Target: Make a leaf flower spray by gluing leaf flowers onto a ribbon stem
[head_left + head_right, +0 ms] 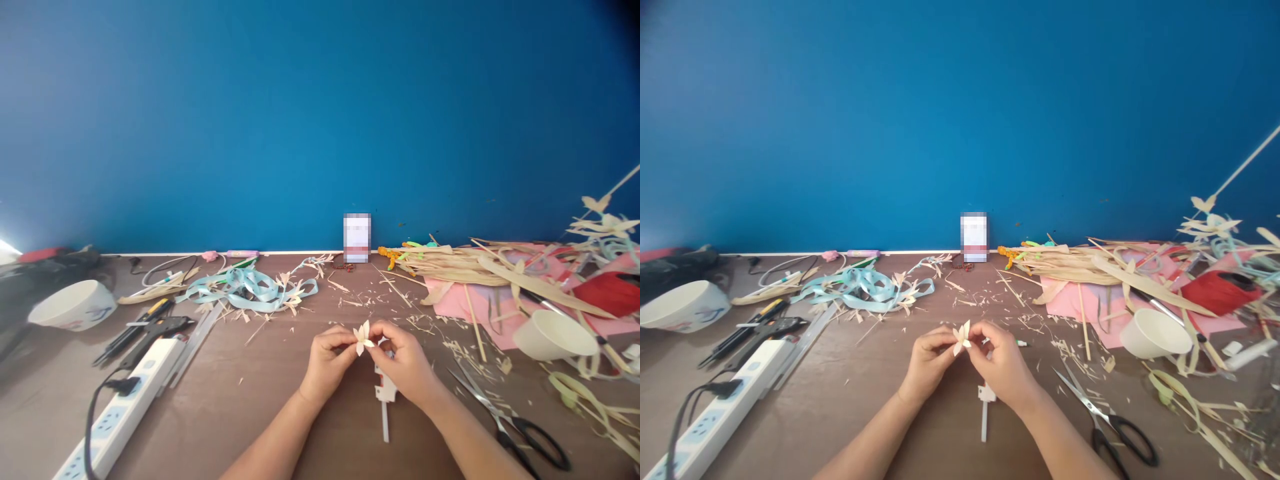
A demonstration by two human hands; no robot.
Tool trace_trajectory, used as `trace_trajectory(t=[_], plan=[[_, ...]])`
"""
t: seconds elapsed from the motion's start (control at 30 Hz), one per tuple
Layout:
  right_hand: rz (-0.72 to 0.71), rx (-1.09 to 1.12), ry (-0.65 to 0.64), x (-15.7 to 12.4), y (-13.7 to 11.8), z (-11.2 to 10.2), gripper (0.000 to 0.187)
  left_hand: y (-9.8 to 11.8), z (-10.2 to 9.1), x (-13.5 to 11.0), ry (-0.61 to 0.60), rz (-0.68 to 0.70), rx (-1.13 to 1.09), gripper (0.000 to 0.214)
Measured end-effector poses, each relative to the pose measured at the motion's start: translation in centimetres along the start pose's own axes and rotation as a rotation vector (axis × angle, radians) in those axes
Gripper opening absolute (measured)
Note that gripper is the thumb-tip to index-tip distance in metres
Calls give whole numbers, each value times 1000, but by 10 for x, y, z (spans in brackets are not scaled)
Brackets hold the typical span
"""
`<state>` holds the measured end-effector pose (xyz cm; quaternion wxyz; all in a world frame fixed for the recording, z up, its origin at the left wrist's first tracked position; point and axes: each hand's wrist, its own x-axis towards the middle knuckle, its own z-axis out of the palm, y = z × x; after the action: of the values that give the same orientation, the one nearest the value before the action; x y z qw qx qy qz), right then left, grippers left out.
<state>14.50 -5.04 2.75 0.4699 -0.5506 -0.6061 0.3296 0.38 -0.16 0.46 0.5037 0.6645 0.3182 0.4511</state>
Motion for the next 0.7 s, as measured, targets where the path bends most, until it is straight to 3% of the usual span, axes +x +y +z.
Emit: trace_trajectory(t=[0.33, 0.7], plan=[[-67, -45, 22, 1, 1, 1, 10, 1, 1, 0, 23, -38, -5, 10], [100, 180, -21, 1, -2, -4, 8, -2, -3, 0, -62, -198, -213, 9]])
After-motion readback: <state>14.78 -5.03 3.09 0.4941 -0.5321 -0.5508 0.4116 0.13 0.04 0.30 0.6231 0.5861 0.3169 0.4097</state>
